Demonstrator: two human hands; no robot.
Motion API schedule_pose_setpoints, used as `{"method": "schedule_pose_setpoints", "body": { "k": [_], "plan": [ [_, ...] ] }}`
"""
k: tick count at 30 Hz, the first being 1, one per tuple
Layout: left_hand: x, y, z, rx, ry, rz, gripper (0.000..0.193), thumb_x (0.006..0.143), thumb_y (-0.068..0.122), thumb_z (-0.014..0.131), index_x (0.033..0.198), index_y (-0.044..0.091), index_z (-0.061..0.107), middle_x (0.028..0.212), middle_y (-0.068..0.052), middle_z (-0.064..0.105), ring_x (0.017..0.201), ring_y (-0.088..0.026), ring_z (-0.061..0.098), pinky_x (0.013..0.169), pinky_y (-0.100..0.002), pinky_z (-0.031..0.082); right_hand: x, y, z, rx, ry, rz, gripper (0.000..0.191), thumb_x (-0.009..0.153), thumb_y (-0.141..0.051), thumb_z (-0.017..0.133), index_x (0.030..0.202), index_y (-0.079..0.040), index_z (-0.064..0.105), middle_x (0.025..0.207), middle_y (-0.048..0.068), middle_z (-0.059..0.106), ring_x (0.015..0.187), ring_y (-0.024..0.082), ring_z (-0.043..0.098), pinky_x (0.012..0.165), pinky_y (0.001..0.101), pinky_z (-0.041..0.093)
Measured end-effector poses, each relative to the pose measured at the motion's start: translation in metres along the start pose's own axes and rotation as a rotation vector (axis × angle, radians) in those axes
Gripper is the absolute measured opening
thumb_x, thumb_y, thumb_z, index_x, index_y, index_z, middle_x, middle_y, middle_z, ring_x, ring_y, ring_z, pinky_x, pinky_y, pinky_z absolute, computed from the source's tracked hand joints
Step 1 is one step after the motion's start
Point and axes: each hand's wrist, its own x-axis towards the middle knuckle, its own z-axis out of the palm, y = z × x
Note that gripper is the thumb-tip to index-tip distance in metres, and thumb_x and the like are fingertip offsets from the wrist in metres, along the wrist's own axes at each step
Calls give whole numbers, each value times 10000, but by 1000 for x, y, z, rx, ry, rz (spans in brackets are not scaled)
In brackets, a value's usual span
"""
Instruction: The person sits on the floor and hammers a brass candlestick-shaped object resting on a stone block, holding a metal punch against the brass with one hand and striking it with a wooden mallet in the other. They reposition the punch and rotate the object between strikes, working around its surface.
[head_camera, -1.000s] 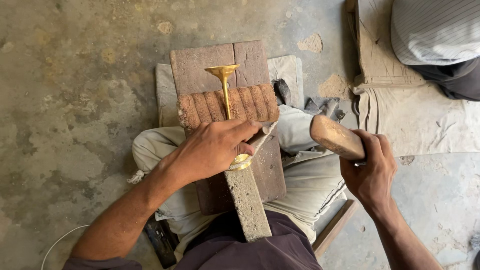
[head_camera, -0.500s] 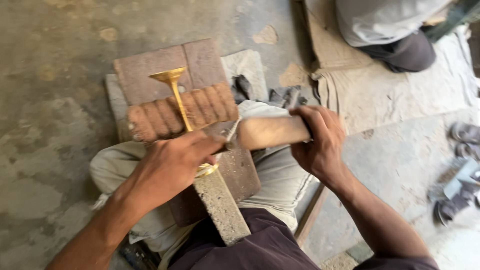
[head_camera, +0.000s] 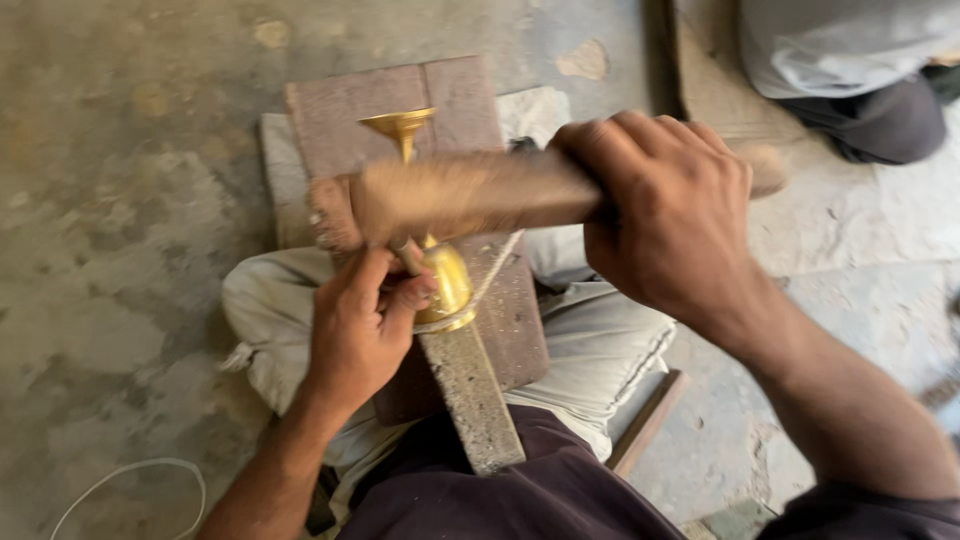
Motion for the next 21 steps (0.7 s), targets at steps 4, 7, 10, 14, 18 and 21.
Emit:
{"method": "schedule_pose_setpoints", "body": {
  "k": [4, 7, 10, 14, 18, 21],
  "plan": [
    [-10, -2, 9, -105, 106, -30, 196, 1014, 154, 694, 1084, -3, 600, 939, -61, 729, 803, -123, 757, 657, -256, 623, 19, -15, -16, -318, -59, -166, 144, 931, -135, 747, 1073, -153, 730, 839, 32, 729, 704, 192, 674, 682, 389, 537],
    [-15, -3, 12, -170, 143, -57, 202, 1037, 179, 677, 1050, 0, 585, 922, -64, 710, 801, -121, 757, 660, -250, 617, 29, -25, -22, -170, -106, -114, 241, 895, -106, 697, 1133, -99, 736, 847, 66, 731, 691, 205, 672, 652, 400, 524],
    [-16, -4, 12, -160, 155, -90, 230, 1029, 202, 679, 1043, -9, 588, 898, -71, 707, 782, -125, 756, 650, -246, 614, 32, -32, -28, -423, -128, -200, 87, 960, -192, 696, 1037, -158, 719, 858, 47, 742, 674, 187, 678, 670, 382, 552],
    [-13, -9, 13, -186, 184, -80, 265, 1018, 217, 671, 1090, -27, 596, 921, -79, 726, 811, -129, 761, 687, -243, 629, 32, -35, -35, -291, -34, -190, 158, 937, -147, 722, 1092, -121, 711, 835, 48, 728, 670, 201, 676, 641, 387, 532],
    [-8, -15, 11, -294, 154, -80, 256, 1049, 222, 645, 1097, -13, 556, 961, -77, 721, 870, -125, 761, 759, -244, 665, 33, -30, -37, -166, -18, -154, 292, 838, -80, 714, 1129, -54, 697, 872, 87, 730, 695, 215, 680, 639, 385, 517],
    [-9, -16, 10, -268, 134, -66, 244, 1051, 216, 646, 1103, -7, 562, 969, -83, 725, 873, -132, 763, 753, -252, 666, 32, -28, -33, -202, -28, -120, 312, 821, -64, 731, 1130, -39, 697, 867, 84, 724, 690, 213, 669, 637, 379, 511]
  ]
}}
